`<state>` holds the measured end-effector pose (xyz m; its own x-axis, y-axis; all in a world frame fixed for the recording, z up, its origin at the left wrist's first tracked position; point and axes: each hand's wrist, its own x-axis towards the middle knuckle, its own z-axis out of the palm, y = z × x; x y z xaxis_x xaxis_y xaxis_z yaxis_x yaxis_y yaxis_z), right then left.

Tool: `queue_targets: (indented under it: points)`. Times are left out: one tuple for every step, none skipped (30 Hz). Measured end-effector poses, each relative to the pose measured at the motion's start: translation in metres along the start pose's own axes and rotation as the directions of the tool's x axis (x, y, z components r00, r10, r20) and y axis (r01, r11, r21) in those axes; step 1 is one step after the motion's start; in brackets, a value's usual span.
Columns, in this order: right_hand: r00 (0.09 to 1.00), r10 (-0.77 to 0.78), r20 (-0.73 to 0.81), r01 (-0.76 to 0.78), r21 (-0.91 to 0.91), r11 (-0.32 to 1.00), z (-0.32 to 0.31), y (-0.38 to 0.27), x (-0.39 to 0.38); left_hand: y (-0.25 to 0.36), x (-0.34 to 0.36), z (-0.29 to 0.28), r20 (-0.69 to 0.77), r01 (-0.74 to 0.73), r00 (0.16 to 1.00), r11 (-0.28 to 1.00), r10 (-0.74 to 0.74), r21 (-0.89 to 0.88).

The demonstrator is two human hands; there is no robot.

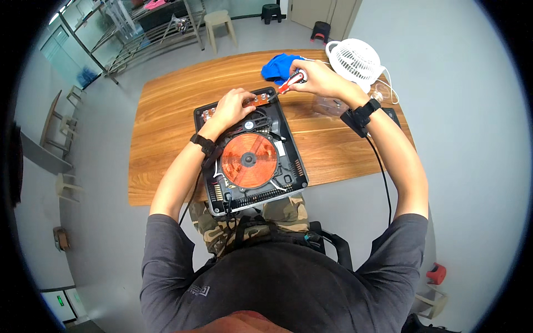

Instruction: The person uses a screwdriver to remove and reinstall screws on a disassembled electronic device with an exposed copper platter. They manipulate internal components and wires, then flip the device to reattach the bottom cover.

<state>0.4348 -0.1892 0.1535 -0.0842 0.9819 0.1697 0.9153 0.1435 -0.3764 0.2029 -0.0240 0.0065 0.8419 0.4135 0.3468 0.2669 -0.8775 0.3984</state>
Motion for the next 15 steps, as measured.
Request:
queue_targets:
  points:
    - [1.0,-0.004,0.001,0.004,-0.008,1.0,0.0,0.001,0.001,0.001,-0.001,-0.001,0.004,0.005,1.0,1.0,-0.005,0.006]
    - [1.0,-0.009,0.002,0.009,-0.017,1.0,0.001,0.001,0.002,-0.001,-0.001,0.001,0.0,0.0,1.0,1.0,0.0,0.01]
    - [1.0,0.011,0.014,-0.01,-0.016,1.0,0.0,-0.001,0.003,-0.004,-0.001,0.005,-0.003,-0.004,1.0,1.0,0.004,0.013]
    - [0.999,0.029,0.026,-0.029,-0.015,0.999,-0.002,-0.003,0.005,-0.005,-0.001,0.006,-0.007,-0.009,1.0,1.0,0.009,0.018]
    - [0.998,0.048,0.038,-0.048,-0.015,0.999,-0.003,-0.005,0.006,-0.006,0.0,0.007,-0.007,-0.008,1.0,1.0,0.008,0.017]
    - [0.998,0.05,0.046,-0.049,-0.011,0.999,-0.003,-0.004,0.007,-0.006,-0.001,0.007,0.004,0.008,1.0,1.0,-0.008,0.006]
    - [0.997,0.053,0.053,-0.053,-0.008,0.999,-0.003,-0.002,0.008,-0.004,-0.001,0.006,0.015,0.021,1.0,1.0,-0.021,-0.006]
    - [0.997,0.057,0.06,-0.057,-0.005,0.998,-0.003,0.0,0.009,-0.003,0.0,0.005,0.026,0.035,0.999,0.999,-0.034,-0.017]
    - [0.997,0.052,0.059,-0.052,-0.002,0.999,-0.004,0.0,0.009,-0.002,0.0,0.004,0.022,0.027,0.999,0.999,-0.027,-0.017]
    - [0.997,0.044,0.06,-0.044,0.002,0.999,-0.003,0.0,0.01,-0.002,0.0,0.004,0.017,0.023,1.0,1.0,-0.022,-0.017]
    - [0.997,0.037,0.061,-0.037,0.007,0.999,-0.003,0.001,0.011,-0.002,0.0,0.003,0.013,0.018,1.0,1.0,-0.018,-0.017]
    - [0.997,0.038,0.066,-0.038,-0.002,0.999,-0.003,0.002,0.011,-0.003,-0.001,0.003,0.007,0.015,1.0,1.0,-0.015,-0.014]
    - [0.997,0.041,0.07,-0.04,-0.013,0.999,-0.002,0.002,0.012,-0.003,-0.001,0.004,0.0,0.01,1.0,1.0,-0.01,-0.013]
    - [0.996,0.043,0.074,-0.042,-0.024,0.999,-0.003,0.003,0.012,-0.004,0.0,0.005,-0.007,0.006,1.0,1.0,-0.006,-0.011]
    - [0.996,0.046,0.076,-0.044,-0.028,0.999,-0.003,0.002,0.013,-0.005,0.0,0.005,-0.011,-0.005,1.0,1.0,0.005,-0.014]
